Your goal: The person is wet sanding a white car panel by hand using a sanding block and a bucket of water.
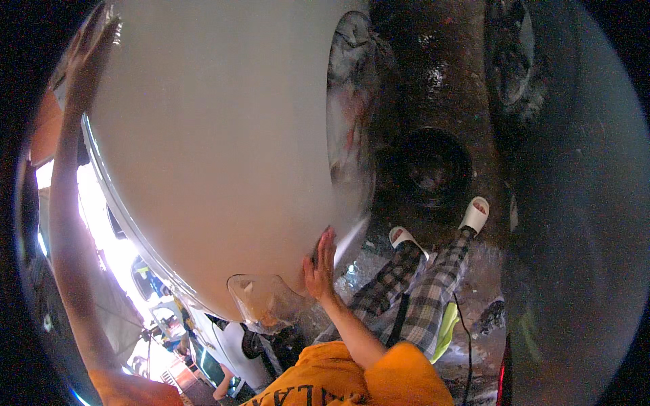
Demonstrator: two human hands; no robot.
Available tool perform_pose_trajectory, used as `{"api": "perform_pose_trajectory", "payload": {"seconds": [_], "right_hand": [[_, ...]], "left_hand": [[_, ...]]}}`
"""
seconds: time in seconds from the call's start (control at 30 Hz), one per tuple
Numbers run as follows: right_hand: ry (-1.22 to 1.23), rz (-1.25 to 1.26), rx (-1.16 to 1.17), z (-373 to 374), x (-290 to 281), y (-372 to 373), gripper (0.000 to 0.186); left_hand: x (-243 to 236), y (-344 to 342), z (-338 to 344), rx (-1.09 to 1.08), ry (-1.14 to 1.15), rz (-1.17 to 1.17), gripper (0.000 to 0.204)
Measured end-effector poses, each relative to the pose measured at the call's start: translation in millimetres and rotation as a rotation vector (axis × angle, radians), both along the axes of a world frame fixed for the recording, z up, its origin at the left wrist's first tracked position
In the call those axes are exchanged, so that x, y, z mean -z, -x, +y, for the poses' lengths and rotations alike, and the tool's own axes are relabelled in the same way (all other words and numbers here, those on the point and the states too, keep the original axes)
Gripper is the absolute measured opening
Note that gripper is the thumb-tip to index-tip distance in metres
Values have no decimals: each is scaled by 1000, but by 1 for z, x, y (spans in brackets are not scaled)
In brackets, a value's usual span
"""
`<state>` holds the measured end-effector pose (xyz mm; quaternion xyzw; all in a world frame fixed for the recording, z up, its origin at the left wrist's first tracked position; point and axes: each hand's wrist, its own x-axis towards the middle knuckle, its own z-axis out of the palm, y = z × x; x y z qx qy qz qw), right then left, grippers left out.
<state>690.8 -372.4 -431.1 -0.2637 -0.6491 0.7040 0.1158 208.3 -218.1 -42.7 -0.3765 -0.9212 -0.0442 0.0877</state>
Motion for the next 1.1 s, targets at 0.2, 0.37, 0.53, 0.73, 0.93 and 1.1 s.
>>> {"api": "perform_pose_trajectory", "payload": {"seconds": [0.2, 0.37, 0.53, 0.73, 0.93, 1.1], "right_hand": [[-153, 211, 55, 144, -26, 189, 70], [-187, 93, -88, 71, -22, 104, 71], [-120, 30, -92, 59, -24, 92, 76], [-281, 164, -8, 195, -23, 265, 76], [-209, 145, -251, 150, -26, 169, 81], [-281, 241, -73, 296, -35, 354, 76]], "left_hand": [[-27, 76, -54, 572, 518, 865, 60], [-10, 57, -56, 499, 574, 889, 51], [-5, 32, -41, 104, 252, 633, 68], [-2, 16, -8, 23, 174, 533, 63], [-7, -3, -3, -14, 178, 462, 63], [-5, -5, 8, -37, 158, 401, 67]]}}
